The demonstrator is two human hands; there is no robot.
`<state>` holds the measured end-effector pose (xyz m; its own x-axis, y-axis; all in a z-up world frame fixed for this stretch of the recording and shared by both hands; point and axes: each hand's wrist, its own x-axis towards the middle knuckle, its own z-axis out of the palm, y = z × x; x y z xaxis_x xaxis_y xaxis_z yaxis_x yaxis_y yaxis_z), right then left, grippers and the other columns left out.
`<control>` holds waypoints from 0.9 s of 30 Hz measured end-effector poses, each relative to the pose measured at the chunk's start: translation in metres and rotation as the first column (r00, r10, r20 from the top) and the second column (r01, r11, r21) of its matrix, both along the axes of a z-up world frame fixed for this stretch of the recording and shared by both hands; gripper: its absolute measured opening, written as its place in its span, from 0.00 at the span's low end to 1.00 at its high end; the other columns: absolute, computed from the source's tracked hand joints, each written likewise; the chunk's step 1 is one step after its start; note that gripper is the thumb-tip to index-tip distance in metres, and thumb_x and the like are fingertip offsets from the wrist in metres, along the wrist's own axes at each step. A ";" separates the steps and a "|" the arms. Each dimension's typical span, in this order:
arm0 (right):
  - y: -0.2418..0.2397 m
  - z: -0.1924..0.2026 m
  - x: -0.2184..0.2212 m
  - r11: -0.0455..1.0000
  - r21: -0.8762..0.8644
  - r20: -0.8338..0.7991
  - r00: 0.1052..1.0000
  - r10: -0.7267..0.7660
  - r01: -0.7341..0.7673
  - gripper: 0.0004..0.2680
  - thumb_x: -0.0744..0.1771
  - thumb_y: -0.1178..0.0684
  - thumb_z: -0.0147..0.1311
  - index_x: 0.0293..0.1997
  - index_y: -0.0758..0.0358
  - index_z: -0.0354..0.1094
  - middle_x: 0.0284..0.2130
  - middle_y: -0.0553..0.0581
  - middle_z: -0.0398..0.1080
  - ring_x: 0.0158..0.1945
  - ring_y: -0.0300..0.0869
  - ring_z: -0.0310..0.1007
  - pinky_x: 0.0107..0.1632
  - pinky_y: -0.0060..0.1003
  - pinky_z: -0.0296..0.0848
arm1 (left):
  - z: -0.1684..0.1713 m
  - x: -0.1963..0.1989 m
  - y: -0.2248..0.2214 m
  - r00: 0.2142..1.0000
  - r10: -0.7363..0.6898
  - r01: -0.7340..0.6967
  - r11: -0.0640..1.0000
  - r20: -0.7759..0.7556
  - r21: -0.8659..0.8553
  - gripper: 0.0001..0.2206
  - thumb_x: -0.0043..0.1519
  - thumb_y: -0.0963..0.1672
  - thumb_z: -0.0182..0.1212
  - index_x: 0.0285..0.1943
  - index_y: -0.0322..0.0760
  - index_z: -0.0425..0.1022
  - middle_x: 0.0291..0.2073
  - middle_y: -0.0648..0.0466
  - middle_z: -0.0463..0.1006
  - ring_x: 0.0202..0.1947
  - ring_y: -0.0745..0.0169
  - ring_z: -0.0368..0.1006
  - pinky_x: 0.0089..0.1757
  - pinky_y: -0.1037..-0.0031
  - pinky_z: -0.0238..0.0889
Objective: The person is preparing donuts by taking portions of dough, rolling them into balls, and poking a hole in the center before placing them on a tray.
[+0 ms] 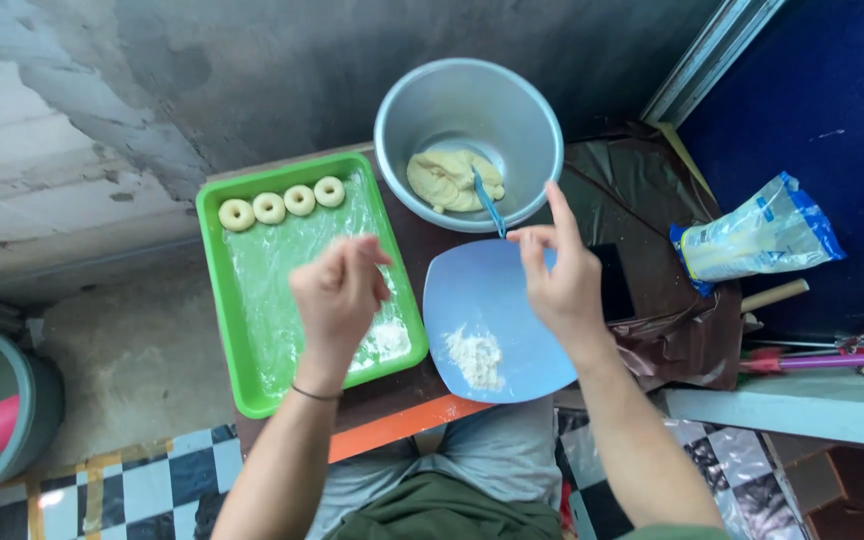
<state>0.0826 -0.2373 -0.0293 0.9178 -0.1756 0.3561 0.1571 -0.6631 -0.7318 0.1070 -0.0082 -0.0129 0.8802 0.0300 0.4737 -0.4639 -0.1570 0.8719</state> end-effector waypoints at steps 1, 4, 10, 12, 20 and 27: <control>-0.011 -0.009 0.016 0.992 -0.125 0.095 0.995 0.005 0.007 0.10 0.71 0.52 0.49 0.60 0.52 0.63 0.42 0.51 0.75 0.48 0.46 0.73 0.53 0.43 0.71 | 0.006 0.008 0.001 0.999 0.048 -0.048 0.996 -0.004 0.072 0.08 0.69 0.42 0.57 0.38 0.42 0.81 0.10 0.58 0.74 0.10 0.67 0.70 0.22 0.78 0.67; -0.026 -0.044 0.063 0.937 -0.348 0.040 0.999 0.008 0.006 0.09 0.72 0.44 0.51 0.54 0.51 0.73 0.38 0.49 0.74 0.45 0.46 0.72 0.51 0.44 0.68 | -0.002 0.043 -0.011 0.999 -0.017 0.010 0.977 0.032 0.214 0.15 0.67 0.38 0.57 0.61 0.41 0.66 0.42 0.44 0.67 0.34 0.47 0.74 0.37 0.67 0.74; -0.049 -0.085 0.133 0.841 -0.462 -0.592 0.804 -0.056 -0.281 0.19 0.67 0.47 0.51 0.67 0.53 0.60 0.44 0.66 0.76 0.51 0.63 0.77 0.59 0.60 0.63 | -0.037 0.129 -0.057 0.979 -0.073 0.156 0.869 -0.189 0.470 0.04 0.68 0.48 0.52 0.43 0.52 0.71 0.19 0.62 0.75 0.26 0.62 0.79 0.35 0.73 0.75; -0.053 -0.060 0.127 0.832 -0.484 -0.629 0.768 -0.117 -0.270 0.14 0.66 0.53 0.51 0.58 0.43 0.73 0.35 0.59 0.79 0.43 0.62 0.81 0.50 0.57 0.76 | -0.065 0.164 -0.074 0.958 -0.153 0.244 0.879 -0.243 0.409 0.16 0.67 0.39 0.54 0.63 0.48 0.71 0.33 0.47 0.84 0.35 0.50 0.82 0.35 0.66 0.79; -0.076 -0.094 0.137 0.962 -0.273 0.078 0.997 0.020 0.003 0.14 0.70 0.61 0.47 0.65 0.63 0.66 0.32 0.56 0.76 0.43 0.50 0.78 0.65 0.49 0.64 | -0.150 0.234 -0.124 0.905 -0.033 0.424 0.151 -0.424 0.893 0.39 0.51 0.53 0.75 0.73 0.61 0.60 0.68 0.43 0.65 0.71 0.29 0.52 0.60 0.37 0.56; -0.061 -0.131 0.138 0.990 -0.057 0.180 0.977 -0.116 0.129 0.14 0.72 0.59 0.45 0.66 0.55 0.65 0.32 0.45 0.77 0.41 0.37 0.77 0.67 0.39 0.60 | -0.177 0.245 -0.133 0.958 -0.038 0.288 0.113 -0.285 0.951 0.30 0.56 0.56 0.70 0.59 0.39 0.62 0.44 0.42 0.72 0.47 0.34 0.73 0.39 0.43 0.72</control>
